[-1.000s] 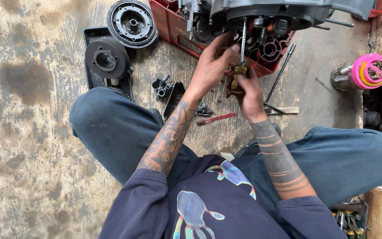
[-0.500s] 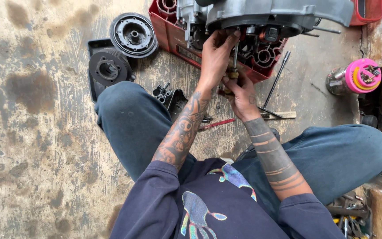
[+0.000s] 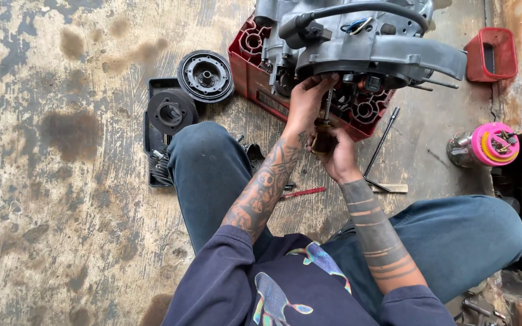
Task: Repairing a motorcycle engine by disassembling components and using hand tools to remove fasteners.
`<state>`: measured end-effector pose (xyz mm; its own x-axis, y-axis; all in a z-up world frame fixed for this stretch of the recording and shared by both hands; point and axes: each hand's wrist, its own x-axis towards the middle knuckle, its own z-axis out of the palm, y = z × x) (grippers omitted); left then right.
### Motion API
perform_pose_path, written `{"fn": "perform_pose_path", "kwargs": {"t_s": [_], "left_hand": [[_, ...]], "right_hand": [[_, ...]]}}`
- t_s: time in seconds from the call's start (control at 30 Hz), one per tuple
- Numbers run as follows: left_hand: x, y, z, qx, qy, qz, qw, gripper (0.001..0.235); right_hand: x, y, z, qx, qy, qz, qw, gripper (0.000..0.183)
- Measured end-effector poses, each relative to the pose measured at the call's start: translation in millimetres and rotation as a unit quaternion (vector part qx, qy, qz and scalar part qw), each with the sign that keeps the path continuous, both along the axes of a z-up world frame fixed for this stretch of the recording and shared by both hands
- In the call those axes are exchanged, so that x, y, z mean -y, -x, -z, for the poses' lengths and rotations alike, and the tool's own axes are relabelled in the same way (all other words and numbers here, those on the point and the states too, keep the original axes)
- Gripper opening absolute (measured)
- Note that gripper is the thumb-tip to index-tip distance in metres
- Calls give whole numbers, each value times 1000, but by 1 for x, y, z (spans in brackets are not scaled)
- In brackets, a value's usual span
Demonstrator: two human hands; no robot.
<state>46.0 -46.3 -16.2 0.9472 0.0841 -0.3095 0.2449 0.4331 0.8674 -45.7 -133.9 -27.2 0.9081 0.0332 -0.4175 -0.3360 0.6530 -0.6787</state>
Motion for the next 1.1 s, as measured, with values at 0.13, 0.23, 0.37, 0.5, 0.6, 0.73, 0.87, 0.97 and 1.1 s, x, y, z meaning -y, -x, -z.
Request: {"fn": "perform_pose_path", "kwargs": {"t_s": [0.13,0.23,0.37,0.5,0.6,0.73,0.87,0.97,1.1], "left_hand": [[-5,9,-19,7,22,20,1000,63],[-6,6,-16,10,39,22,999,69],[-2,2,-12,2,42,19,999,74],[2,-11,14,12,14,15,1000,55],[2,-17,28,9,21,3,1000,44],[3,-28,49,11,44,-15,999,37],[8,-21,42,28,59,-30,997,42],[6,-7,18,29,55,-25,998,47],[2,1,-3,10,19,-3,1000,55]], "right_hand": [[-9,3,-18,-49,15,56,997,24],[-7,2,-17,45,104,-16,993,33],[1,-3,8,106,129,-20,986,41],[3,-5,14,141,150,-19,978,33],[1,-4,7,101,118,-13,988,27],[-4,-1,2,30,73,56,995,26],[-14,6,-20,75,120,29,989,27],[-2,-2,12,129,154,13,980,29],[13,-13,34,161,176,4,971,36]]}}
